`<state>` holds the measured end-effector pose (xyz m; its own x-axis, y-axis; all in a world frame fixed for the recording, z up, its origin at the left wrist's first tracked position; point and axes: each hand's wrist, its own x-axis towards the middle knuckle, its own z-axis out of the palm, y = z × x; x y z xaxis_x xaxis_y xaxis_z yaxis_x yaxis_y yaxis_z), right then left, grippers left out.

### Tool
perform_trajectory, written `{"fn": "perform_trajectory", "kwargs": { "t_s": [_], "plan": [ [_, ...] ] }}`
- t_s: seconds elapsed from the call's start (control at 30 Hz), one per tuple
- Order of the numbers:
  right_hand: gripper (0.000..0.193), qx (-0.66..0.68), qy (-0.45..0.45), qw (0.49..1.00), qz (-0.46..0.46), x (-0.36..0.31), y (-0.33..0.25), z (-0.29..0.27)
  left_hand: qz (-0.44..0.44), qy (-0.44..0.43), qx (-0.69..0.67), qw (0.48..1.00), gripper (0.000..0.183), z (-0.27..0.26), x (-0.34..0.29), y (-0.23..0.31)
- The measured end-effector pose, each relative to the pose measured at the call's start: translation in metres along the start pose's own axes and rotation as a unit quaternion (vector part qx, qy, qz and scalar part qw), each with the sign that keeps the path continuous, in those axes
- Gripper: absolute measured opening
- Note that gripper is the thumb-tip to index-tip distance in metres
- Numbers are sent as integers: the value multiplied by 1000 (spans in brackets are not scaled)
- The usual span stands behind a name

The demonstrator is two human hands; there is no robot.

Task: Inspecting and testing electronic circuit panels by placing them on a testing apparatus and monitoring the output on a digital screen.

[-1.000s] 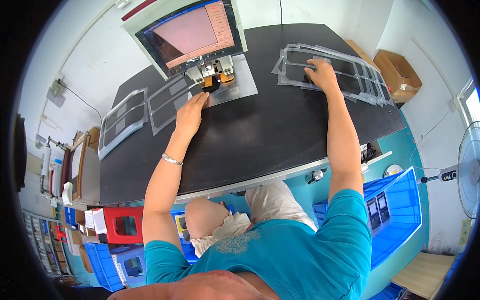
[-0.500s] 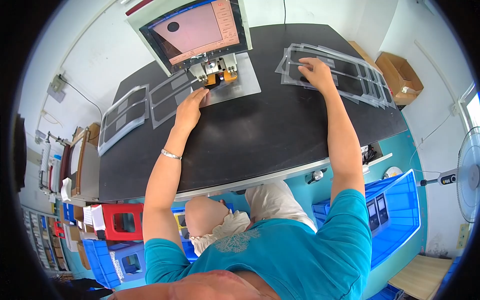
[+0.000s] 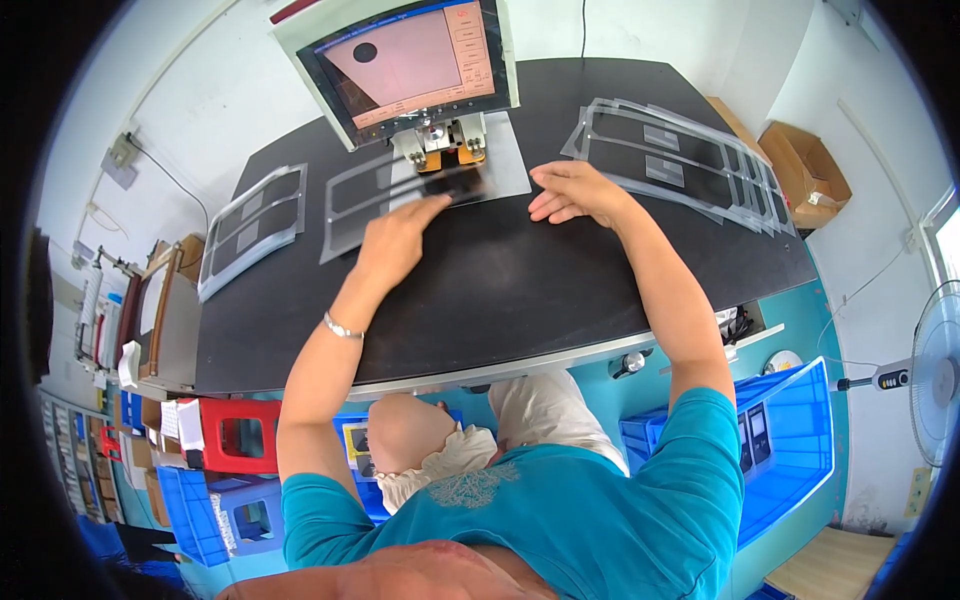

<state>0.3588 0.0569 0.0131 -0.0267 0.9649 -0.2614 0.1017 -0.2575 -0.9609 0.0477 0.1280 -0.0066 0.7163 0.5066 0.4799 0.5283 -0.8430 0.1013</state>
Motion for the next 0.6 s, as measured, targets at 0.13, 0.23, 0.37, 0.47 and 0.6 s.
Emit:
{"fn": "perform_trajectory", "kwargs": {
  "t_s": [0.13,0.23,0.37,0.47,0.6],
  "plan": [
    [57,30,23,999,-31,13,11,7,114,-13,-102,988,42,-20,-13,57],
    [51,-72,139,979,-134,20,17,-2,200,12,-132,971,36,-19,-4,59],
    [49,-181,210,946,-169,10,15,-39,-11,78,-46,996,38,-38,6,2],
    [51,-184,235,939,-168,2,14,-53,-131,163,151,966,43,-28,-13,-88],
    [53,-204,248,936,-143,2,13,-59,-368,70,316,872,65,-21,-52,-163]
  ]
}}
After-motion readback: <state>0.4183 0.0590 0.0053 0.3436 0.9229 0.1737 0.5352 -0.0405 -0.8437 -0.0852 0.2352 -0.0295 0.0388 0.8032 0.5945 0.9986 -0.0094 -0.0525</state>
